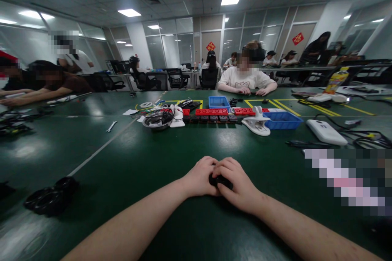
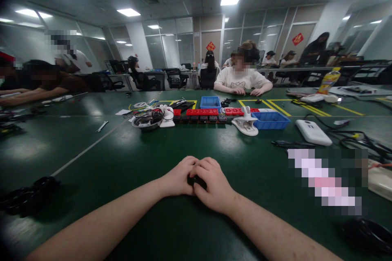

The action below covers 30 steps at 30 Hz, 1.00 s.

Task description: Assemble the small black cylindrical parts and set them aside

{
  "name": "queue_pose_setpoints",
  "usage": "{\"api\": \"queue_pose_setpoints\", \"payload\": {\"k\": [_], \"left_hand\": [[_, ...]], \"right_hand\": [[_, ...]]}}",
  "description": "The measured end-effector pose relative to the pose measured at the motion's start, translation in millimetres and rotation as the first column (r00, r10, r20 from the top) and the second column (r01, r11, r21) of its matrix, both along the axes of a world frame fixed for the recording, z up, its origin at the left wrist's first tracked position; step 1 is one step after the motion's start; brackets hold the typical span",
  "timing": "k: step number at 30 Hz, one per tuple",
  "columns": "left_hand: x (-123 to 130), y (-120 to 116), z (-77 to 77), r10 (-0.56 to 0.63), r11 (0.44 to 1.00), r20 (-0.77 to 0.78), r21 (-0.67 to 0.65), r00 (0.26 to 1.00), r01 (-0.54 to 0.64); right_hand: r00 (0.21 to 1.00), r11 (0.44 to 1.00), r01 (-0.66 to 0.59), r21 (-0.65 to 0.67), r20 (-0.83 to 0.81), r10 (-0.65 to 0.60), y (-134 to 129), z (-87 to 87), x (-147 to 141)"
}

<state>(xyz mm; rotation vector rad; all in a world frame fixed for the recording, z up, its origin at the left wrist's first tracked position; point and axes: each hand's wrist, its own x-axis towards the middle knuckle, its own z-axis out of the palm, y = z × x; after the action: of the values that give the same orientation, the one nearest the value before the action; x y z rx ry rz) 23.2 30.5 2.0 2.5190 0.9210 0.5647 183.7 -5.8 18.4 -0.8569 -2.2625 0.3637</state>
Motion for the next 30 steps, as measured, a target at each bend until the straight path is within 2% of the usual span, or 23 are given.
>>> {"api": "queue_pose_setpoints", "payload": {"k": [6,13,17,21,25,30], "left_hand": [[-2,4,0.4,-0.085,0.996,-0.047,-0.033,0.995,0.083],[-3,1,-3.0,-0.09,0.996,-0.061,0.013,0.994,0.091],[-1,-3,-1.3,-0.053,0.998,-0.002,0.029,0.999,0.053],[1,-7,3.1,0.041,0.999,-0.011,0.036,0.999,-0.041],[2,-7,-0.2,0.078,0.993,-0.065,0.088,0.995,-0.072],[3,-6,-4.4,0.103,0.993,-0.089,0.064,0.991,-0.098]], "right_hand": [[0.986,0.986,-0.163,-0.013,-0.035,0.163,-2,-1.7,-4],[0.987,0.987,-0.157,0.047,-0.015,0.158,-6,-0.3,-3],[1.0,0.995,-0.019,0.095,-0.019,0.021,-4,2.4,1],[0.992,0.99,0.127,0.053,0.013,-0.128,0,-1.5,1],[0.964,0.971,0.234,0.039,0.121,-0.237,2,-6.5,-2],[0.916,0.935,0.353,0.012,0.198,-0.348,4,-6.6,-5]]}}
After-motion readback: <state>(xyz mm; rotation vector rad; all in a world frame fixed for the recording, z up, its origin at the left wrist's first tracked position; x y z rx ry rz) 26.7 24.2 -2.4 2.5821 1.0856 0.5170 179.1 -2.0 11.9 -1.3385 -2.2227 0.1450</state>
